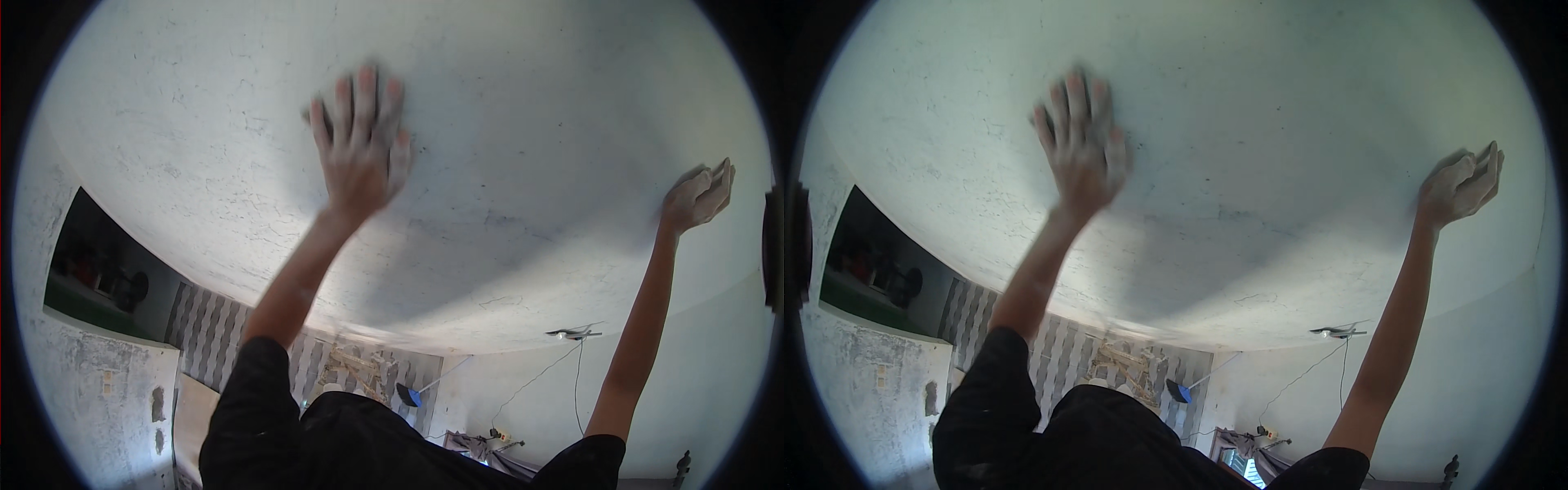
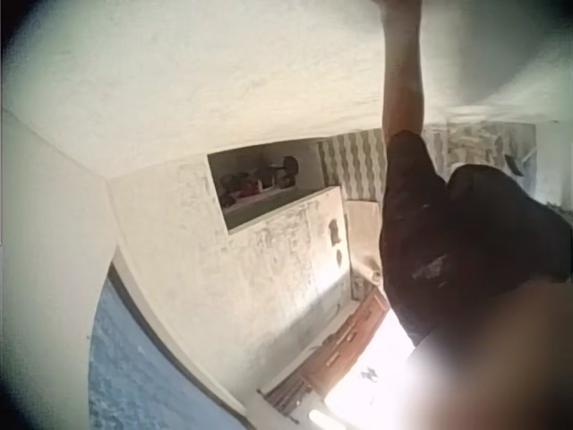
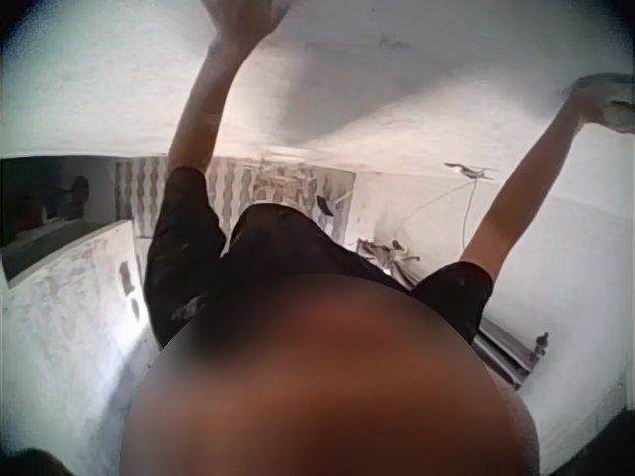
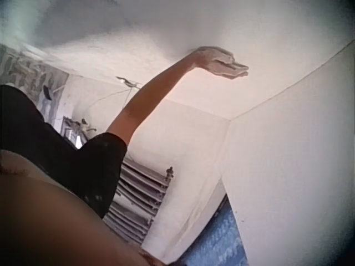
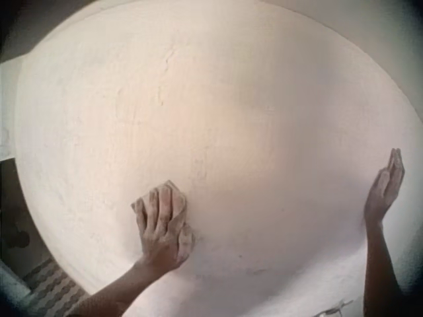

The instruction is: Sanding a white ceiling using a hand sanding block.

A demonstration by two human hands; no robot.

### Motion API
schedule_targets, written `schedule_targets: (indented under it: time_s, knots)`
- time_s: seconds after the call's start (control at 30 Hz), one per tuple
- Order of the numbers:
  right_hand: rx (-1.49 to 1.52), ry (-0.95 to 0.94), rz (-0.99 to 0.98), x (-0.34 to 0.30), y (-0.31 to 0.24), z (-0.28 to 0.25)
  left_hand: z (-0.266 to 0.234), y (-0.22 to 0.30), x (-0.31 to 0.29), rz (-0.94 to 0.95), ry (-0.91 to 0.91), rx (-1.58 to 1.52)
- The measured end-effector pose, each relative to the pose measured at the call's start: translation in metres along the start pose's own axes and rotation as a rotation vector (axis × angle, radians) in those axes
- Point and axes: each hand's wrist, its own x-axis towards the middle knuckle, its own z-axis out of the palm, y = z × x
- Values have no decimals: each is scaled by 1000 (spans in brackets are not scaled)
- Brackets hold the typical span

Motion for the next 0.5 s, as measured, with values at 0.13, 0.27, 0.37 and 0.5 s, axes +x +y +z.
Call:
schedule_targets:
  time_s: [0.13, 0.27, 0.37, 0.5]
  knots:
    - [65, 28, -5, 3, -7, 1, -20, -10, 85, 91, 64, -31]
    - [-21, 11, 37, 1, -2, -1, 0, 16, -18, -52, -12, 13]
    - [42, 18, 51, 0, -12, 1, 2, 21, -41, -12, -35, 28]
    - [52, 20, 67, -2, 0, 7, -10, 10, 74, 112, -1, 63]
